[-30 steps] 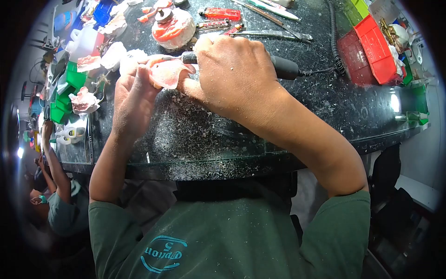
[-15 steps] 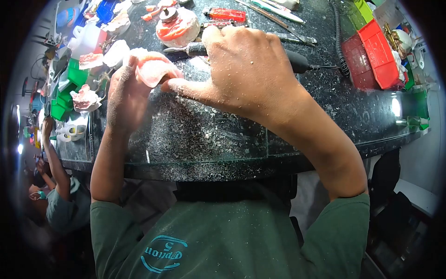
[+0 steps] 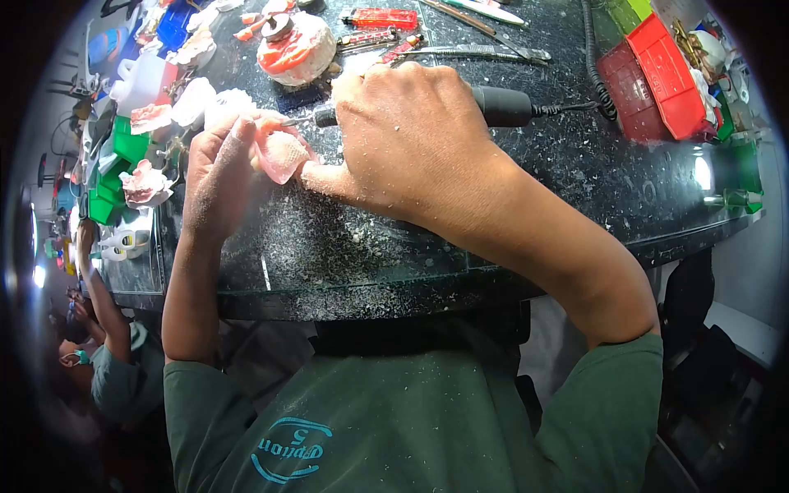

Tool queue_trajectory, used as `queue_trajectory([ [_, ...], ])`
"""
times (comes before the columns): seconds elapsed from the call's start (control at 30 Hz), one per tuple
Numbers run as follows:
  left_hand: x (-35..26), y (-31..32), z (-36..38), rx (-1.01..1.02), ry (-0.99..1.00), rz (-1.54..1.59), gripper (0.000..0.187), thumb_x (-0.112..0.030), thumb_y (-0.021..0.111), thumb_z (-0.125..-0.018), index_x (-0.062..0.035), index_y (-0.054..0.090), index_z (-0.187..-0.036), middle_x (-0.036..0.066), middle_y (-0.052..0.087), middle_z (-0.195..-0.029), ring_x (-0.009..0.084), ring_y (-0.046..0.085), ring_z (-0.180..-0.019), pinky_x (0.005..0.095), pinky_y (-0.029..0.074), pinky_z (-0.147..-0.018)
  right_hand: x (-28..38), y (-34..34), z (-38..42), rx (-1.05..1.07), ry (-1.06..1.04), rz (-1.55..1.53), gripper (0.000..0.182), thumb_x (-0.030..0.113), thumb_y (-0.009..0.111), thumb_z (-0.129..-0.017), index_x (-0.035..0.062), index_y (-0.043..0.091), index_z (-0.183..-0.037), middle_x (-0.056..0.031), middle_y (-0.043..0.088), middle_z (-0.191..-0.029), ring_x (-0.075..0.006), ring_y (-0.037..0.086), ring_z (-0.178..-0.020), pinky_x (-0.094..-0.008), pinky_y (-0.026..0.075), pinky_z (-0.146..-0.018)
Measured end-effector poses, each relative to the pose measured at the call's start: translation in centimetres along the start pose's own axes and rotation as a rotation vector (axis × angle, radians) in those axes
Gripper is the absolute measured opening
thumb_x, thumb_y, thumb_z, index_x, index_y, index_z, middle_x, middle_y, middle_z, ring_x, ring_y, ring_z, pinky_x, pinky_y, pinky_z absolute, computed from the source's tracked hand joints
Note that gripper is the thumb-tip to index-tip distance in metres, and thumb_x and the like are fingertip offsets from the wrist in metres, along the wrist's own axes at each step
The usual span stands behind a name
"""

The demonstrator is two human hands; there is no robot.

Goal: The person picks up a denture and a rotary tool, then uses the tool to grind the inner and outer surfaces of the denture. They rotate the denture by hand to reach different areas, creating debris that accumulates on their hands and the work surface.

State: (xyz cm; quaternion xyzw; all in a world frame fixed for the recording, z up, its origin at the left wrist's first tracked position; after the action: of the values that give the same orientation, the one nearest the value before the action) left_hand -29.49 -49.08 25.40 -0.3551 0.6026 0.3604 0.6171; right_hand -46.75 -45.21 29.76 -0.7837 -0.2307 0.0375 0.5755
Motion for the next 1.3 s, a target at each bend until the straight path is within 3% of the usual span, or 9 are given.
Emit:
queue_trajectory([
  [0.37,-0.4,0.2,0.2,0.005,0.025,-0.011,0.028,-0.02,0.058,-0.1,0.0056,0.064,-0.109,0.006,0.069,-0.093,0.0093,0.063,-0.086,0.0238,0.049,-0.081,0.2,0.0,0.1,0.006,0.027,0.004,0.055,0.052,0.069,-0.079,-0.0025,0.07,-0.082,-0.0174,0.068,-0.078,-0.0288,0.072,-0.074,-0.037,0.058,-0.066],
  [0.7,-0.6,0.8,0.0,0.069,0.155,0.1,0.043,-0.021,0.062,-0.097,0.0082,0.05,-0.128,0.019,0.063,-0.122,0.0214,0.061,-0.114,0.0343,0.047,-0.1,-0.8,-0.3,-0.3,0.046,0.118,0.0,0.056,0.053,0.066,-0.082,-0.0021,0.07,-0.085,-0.0195,0.069,-0.079,-0.0299,0.072,-0.076,-0.0388,0.057,-0.07],
  [1.07,-0.9,1.0,0.1,0.121,0.2,0.163,0.049,-0.021,0.065,-0.095,0.0077,0.046,-0.131,0.02,0.06,-0.126,0.0242,0.06,-0.117,0.0368,0.047,-0.102,-0.6,-0.7,-0.4,-0.041,0.041,-0.065,0.047,0.046,0.067,-0.082,-0.0014,0.067,-0.079,-0.0191,0.068,-0.076,-0.0319,0.071,-0.076,-0.0413,0.056,-0.071],
  [1.3,-0.6,0.7,-0.2,0.205,0.162,0.142,0.045,-0.019,0.059,-0.098,0.0061,0.046,-0.133,0.018,0.058,-0.13,0.0221,0.057,-0.121,0.0353,0.044,-0.104,-0.5,-0.8,-0.4,-0.114,-0.062,-0.047,0.05,0.049,0.066,-0.082,-0.0011,0.067,-0.078,-0.0186,0.067,-0.074,-0.0326,0.07,-0.071,-0.0414,0.056,-0.069],
])
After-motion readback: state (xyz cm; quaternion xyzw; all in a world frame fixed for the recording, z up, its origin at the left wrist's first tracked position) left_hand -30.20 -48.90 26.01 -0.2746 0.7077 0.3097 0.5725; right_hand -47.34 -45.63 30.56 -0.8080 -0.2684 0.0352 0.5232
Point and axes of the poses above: each hand's wrist, its own z-axis away from the middle knuckle, its own y-axis out of the palm, x = y × z, the point moved 6 cm from there along -z, towards the middle knuckle
